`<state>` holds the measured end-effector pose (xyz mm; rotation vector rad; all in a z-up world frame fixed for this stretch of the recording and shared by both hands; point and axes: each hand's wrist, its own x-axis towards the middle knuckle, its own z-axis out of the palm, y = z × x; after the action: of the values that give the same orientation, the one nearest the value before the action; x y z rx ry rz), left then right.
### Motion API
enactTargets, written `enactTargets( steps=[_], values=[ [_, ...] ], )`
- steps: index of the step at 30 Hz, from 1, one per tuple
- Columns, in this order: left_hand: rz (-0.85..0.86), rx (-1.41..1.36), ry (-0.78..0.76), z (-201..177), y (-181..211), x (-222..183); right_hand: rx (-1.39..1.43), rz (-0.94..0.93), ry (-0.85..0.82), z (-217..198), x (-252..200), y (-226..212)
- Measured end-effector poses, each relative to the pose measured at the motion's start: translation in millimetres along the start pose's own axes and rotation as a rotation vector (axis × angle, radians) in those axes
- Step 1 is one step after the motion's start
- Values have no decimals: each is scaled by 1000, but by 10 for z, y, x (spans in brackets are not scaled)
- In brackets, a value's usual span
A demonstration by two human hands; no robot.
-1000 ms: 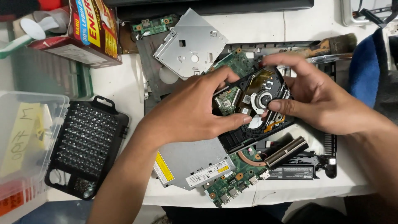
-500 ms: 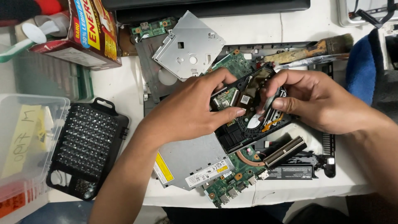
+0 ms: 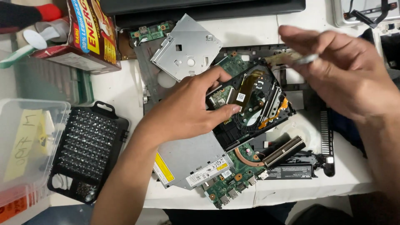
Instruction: Assembling internal laptop components by positioning a drive, connecting ribbon cables, and securing parts with a screwdriver.
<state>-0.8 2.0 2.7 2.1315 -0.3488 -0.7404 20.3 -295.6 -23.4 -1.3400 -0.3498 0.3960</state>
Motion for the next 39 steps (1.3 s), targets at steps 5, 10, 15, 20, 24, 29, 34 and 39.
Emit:
enactTargets(
  steps=[5, 10, 15, 20, 24, 29, 34, 39],
  values=[
    [14, -38, 24, 23, 2, 9, 22, 68, 163, -41, -14, 120],
    [-38, -56, 28, 19, 15, 12, -774, 78, 79, 162, -40, 1],
    [-43, -36, 42, 10, 31, 16, -1228, -356, -139, 315, -102, -45],
    [-49, -18, 44, 14, 32, 27, -1376, -399, -156, 283, -137, -1],
    [-79, -17, 34, -2, 68, 29, -1375, -423, -250, 329, -153, 21],
    [-26, -29, 39, 21, 1, 46, -1500, -443, -259, 333, -204, 8],
    [-22, -21, 47, 27, -4, 47, -1499, -473, -268, 347, -192, -2],
    [21, -26, 71, 38, -38, 50, -1505, -489, -270, 344, -210, 14]
  ],
)
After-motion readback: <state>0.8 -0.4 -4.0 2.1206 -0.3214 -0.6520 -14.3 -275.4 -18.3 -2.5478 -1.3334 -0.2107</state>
